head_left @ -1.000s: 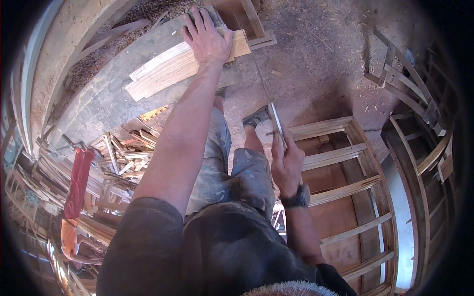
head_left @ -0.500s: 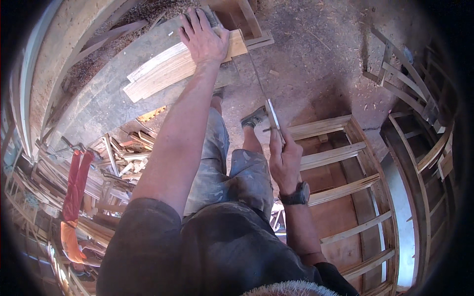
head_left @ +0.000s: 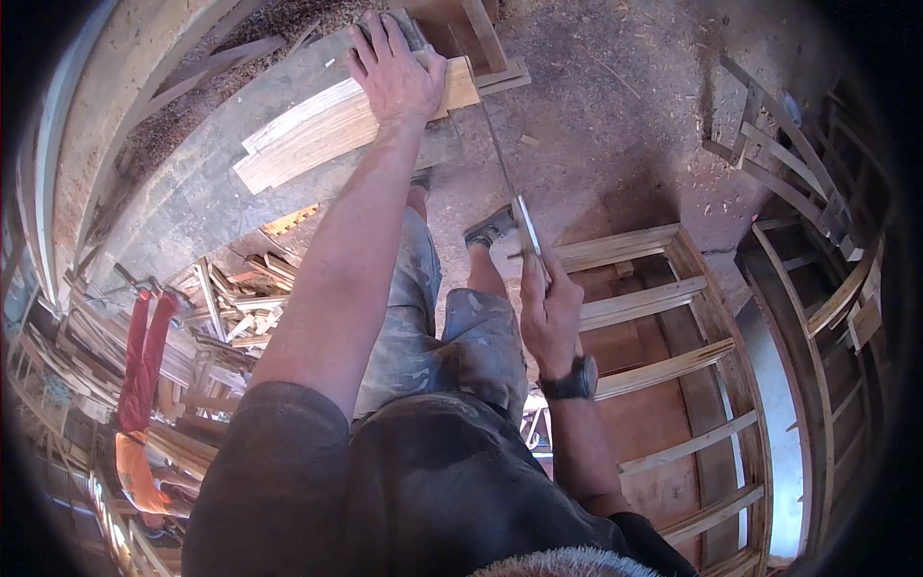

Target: The person picks up a nail from a wooden tray, positions a wooden board onto a frame, and hammers the nail into the wood. They use a chisel and hammer to carve a notch in a piece of wood and then use a hand saw to cut through the end of a board.

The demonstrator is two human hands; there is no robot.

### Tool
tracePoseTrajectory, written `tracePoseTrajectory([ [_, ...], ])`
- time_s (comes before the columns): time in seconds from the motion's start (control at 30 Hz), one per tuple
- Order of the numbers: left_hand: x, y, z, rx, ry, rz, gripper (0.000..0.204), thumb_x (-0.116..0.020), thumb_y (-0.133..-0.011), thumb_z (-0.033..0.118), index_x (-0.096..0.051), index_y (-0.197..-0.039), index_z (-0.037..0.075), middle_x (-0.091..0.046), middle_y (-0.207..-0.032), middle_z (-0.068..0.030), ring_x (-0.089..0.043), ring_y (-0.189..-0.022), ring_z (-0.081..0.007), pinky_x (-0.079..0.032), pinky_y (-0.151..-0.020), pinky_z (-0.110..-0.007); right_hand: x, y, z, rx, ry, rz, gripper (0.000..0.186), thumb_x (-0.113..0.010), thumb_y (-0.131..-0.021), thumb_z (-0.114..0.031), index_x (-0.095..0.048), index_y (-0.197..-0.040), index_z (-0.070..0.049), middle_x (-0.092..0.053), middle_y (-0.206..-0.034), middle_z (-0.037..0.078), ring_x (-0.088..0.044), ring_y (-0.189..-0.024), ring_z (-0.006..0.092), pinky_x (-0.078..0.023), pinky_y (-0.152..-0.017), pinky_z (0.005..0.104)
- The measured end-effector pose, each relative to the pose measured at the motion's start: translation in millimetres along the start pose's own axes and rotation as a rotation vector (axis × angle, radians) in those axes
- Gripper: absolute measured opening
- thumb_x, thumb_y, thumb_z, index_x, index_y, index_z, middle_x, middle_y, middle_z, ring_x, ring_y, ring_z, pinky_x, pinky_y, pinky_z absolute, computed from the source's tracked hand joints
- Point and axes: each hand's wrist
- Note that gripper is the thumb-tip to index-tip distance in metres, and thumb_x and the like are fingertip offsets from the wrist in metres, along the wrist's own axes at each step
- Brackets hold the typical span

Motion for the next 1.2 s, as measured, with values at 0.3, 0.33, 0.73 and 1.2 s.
tracePoseTrajectory([
  [0.3,-7,-4,3,0.01,0.025,0.001,0.081,-0.055,-0.09,0.043,-0.035,-0.156,-0.001,-0.028,-0.167,-0.0184,-0.017,-0.156,-0.0434,-0.013,-0.125,-0.058,-42,-121,-16,0.209,0.081,0.09,0.036,-0.055,-0.104,-0.03,-0.067,-0.124,-0.004,-0.069,-0.084,0.026,-0.067,-0.081,0.0488,-0.052,-0.068,0.052],
  [0.33,-7,-2,-3,0.019,0.036,0.012,0.081,-0.054,-0.09,0.043,-0.036,-0.156,-0.001,-0.028,-0.167,-0.0188,-0.017,-0.156,-0.0435,-0.013,-0.125,-0.058,-35,-86,-13,0.172,0.024,0.05,0.036,-0.055,-0.103,-0.03,-0.067,-0.127,-0.005,-0.069,-0.083,0.026,-0.067,-0.079,0.0481,-0.052,-0.068,0.0515],
  [0.73,-8,6,12,-0.004,0.077,0.005,0.082,-0.055,-0.091,0.045,-0.036,-0.155,-0.002,-0.027,-0.168,-0.0208,-0.016,-0.156,-0.044,-0.013,-0.125,-0.058,-47,-159,-34,0.168,0.179,0.154,0.042,-0.051,-0.103,-0.039,-0.07,-0.104,-0.002,-0.07,-0.097,0.028,-0.066,-0.093,0.0507,-0.052,-0.077,0.0553],
  [1.2,-5,1,13,0.005,0.09,-0.003,0.08,-0.056,-0.091,0.042,-0.035,-0.156,-0.001,-0.027,-0.167,-0.0196,-0.016,-0.156,-0.0436,-0.013,-0.125,-0.058,-42,-147,-25,0.151,0.157,0.095,0.037,-0.055,-0.103,-0.031,-0.067,-0.126,-0.005,-0.069,-0.09,0.029,-0.066,-0.086,0.05,-0.053,-0.07,0.0512],
])
Point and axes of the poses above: each hand's wrist, its own y-axis away from the middle knuckle, its own x-axis out of the back of the hand, z = x × y
